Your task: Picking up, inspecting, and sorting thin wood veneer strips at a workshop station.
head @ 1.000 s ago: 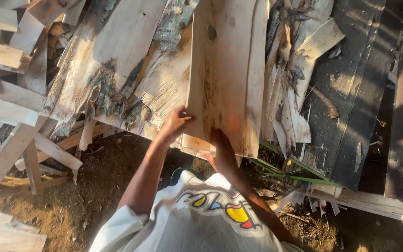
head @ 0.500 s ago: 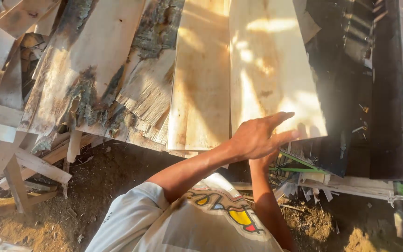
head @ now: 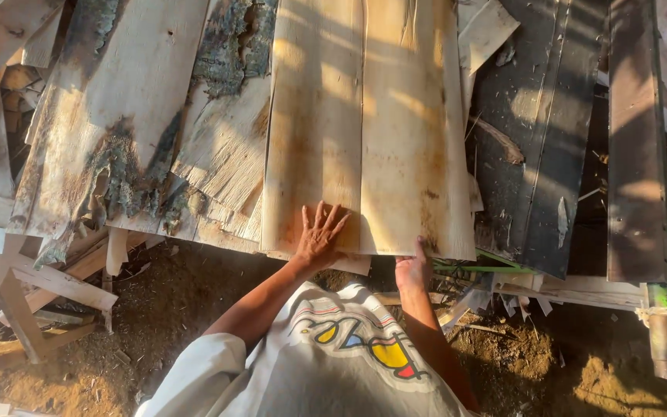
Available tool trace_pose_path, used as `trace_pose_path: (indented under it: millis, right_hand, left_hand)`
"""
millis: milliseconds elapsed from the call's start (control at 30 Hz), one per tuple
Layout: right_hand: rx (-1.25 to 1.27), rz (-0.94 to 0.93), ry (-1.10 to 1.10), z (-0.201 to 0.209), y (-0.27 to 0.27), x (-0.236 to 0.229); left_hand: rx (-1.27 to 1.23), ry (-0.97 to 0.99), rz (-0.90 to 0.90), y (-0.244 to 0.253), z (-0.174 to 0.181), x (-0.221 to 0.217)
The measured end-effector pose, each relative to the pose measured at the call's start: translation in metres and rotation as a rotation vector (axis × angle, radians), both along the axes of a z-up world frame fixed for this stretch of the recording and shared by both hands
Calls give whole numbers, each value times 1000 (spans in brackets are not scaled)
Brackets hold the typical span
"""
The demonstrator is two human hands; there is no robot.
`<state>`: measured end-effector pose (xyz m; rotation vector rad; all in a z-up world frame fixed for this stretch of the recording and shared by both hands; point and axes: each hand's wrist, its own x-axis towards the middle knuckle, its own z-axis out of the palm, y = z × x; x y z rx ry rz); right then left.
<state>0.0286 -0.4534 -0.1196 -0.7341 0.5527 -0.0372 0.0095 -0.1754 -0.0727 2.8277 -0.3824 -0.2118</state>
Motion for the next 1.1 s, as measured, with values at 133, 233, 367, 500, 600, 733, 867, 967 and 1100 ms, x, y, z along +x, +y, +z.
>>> trace_pose_path:
  millis: [133, 233, 367, 500, 600, 733, 867, 967, 1100]
  right_hand:
    - [-34, -104, -26, -13, -8, 8]
    - [-127, -145, -14, 14, -2, 8]
    - [-257, -168, 76, 37, -14, 18]
    - [-415, -174, 133, 108, -18, 21]
    - [-464, -324, 97, 123, -88, 38]
    - [-438, -431, 139, 185, -148, 18]
    - [-408, -364, 18, 133, -172, -55]
    - [-312, -312, 109, 19, -185, -107]
    - [-357, -301, 252, 14, -130, -121]
  left_hand:
    - [-116, 55, 21, 4, 41, 7]
    - [-128, -7, 38, 4, 28, 4]
    - [-126, 36, 60, 2, 27, 6]
    - [-138, 6, 61, 2, 12, 7]
    - [-119, 66, 60, 1, 21, 7]
    - [-126, 71, 63, 0, 21, 9]
    - [-92, 122, 74, -3, 27, 14]
    - [-56, 164, 78, -5, 33, 13]
    - [22, 276, 71, -11, 56, 20]
